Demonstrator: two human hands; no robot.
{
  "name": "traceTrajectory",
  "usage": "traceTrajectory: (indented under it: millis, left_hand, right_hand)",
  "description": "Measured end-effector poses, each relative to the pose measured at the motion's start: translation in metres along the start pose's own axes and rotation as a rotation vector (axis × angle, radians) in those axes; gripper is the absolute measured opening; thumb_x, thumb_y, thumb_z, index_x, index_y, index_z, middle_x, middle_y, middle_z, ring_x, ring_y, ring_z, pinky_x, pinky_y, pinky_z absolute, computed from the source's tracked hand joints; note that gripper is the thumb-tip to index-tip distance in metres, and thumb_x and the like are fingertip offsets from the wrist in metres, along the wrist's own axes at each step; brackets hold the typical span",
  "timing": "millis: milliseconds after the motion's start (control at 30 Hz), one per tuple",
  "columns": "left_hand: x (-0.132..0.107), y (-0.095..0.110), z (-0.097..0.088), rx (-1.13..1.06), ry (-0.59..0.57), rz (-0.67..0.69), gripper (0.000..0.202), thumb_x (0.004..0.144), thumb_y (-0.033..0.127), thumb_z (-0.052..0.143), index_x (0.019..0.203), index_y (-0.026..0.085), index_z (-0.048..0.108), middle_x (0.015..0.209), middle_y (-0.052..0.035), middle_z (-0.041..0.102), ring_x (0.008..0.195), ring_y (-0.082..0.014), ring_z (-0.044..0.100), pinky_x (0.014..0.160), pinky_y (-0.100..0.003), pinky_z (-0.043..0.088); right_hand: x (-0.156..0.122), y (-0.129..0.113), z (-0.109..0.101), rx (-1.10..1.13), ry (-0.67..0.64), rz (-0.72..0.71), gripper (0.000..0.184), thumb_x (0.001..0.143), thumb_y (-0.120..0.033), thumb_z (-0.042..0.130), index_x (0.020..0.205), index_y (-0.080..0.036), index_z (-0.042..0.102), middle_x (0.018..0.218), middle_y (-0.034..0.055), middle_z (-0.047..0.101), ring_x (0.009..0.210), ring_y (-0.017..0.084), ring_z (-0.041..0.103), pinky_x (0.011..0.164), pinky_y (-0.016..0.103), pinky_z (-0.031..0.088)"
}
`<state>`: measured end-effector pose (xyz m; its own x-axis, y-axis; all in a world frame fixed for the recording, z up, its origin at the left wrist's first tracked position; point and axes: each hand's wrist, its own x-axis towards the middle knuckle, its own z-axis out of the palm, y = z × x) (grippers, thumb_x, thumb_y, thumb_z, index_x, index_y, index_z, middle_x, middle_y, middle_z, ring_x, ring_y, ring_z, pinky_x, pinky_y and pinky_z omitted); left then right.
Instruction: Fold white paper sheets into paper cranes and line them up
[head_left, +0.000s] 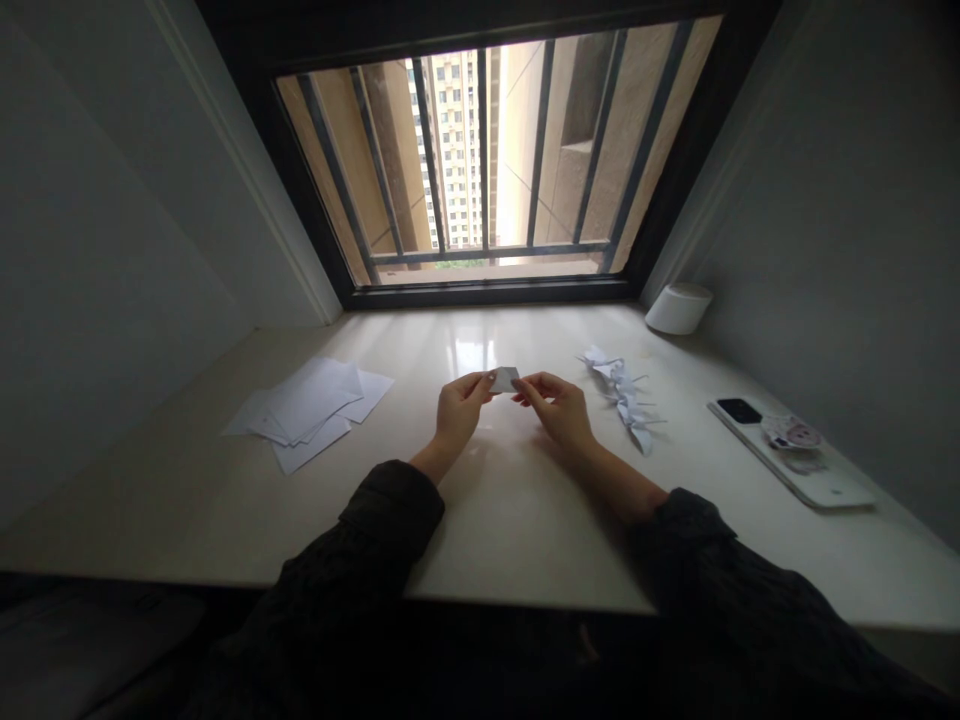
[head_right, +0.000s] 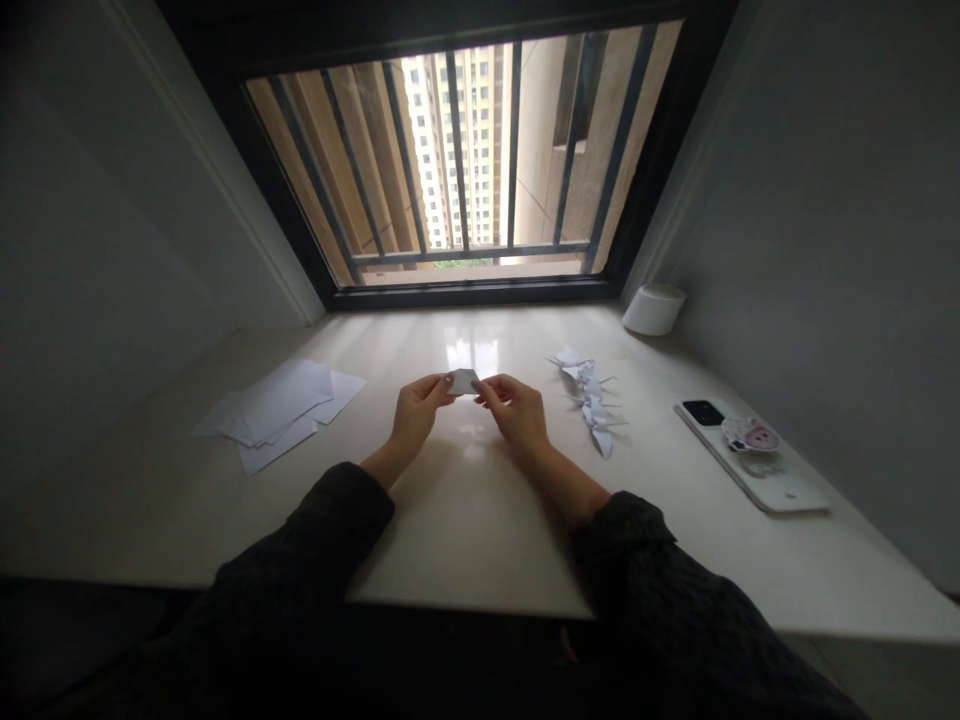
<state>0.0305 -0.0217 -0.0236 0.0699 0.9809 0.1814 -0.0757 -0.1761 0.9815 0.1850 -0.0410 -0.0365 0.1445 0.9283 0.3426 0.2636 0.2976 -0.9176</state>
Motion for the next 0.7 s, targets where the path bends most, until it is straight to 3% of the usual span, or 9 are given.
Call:
traceTrajectory:
  millis: [233, 433, 567, 700]
  left_hand:
    - [0.001, 0.0, -0.002, -0.015, 0.049, -0.021, 0.036, 0.073, 0.048, 0.066, 0.087, 0.016, 0.074, 0.08, -0.0051, 0.071, 0.075, -0.0184, 0.065, 0.074, -0.033, 0.053]
    - [0.004, -0.005, -0.003, -0.06, 0.047, -0.049, 0.036, 0.072, 0.047, 0.067, 0.087, 0.015, 0.074, 0.081, -0.0047, 0.071, 0.075, -0.0185, 0.065, 0.075, -0.035, 0.054]
    - [0.005, -0.006, -0.005, -0.01, 0.121, -0.095, 0.037, 0.07, 0.047, 0.069, 0.087, 0.015, 0.074, 0.076, -0.0049, 0.07, 0.069, -0.0165, 0.063, 0.065, -0.031, 0.054]
    - [0.004, -0.004, -0.004, -0.031, 0.114, -0.155, 0.038, 0.07, 0.047, 0.069, 0.089, 0.014, 0.073, 0.078, -0.0072, 0.071, 0.072, -0.0187, 0.066, 0.064, -0.031, 0.054]
  right_hand:
    - [0.002, 0.005, 0.001, 0.019, -0.082, -0.029, 0.033, 0.072, -0.052, 0.067, 0.084, -0.021, 0.068, 0.07, 0.0044, 0.073, 0.067, 0.021, 0.069, 0.068, 0.034, 0.054]
    - [-0.002, 0.002, 0.0, -0.153, -0.087, -0.114, 0.033, 0.073, -0.049, 0.069, 0.095, -0.024, 0.066, 0.073, 0.0021, 0.072, 0.067, 0.02, 0.067, 0.071, 0.036, 0.052]
    - [-0.003, -0.003, -0.005, -0.299, -0.026, -0.321, 0.042, 0.074, -0.047, 0.069, 0.109, -0.026, 0.06, 0.093, 0.0053, 0.071, 0.077, 0.022, 0.065, 0.074, 0.037, 0.051]
    - [0.002, -0.006, -0.012, -0.584, -0.087, -0.581, 0.021, 0.081, -0.04, 0.063, 0.098, -0.029, 0.069, 0.102, 0.0062, 0.068, 0.094, 0.025, 0.058, 0.081, 0.04, 0.047]
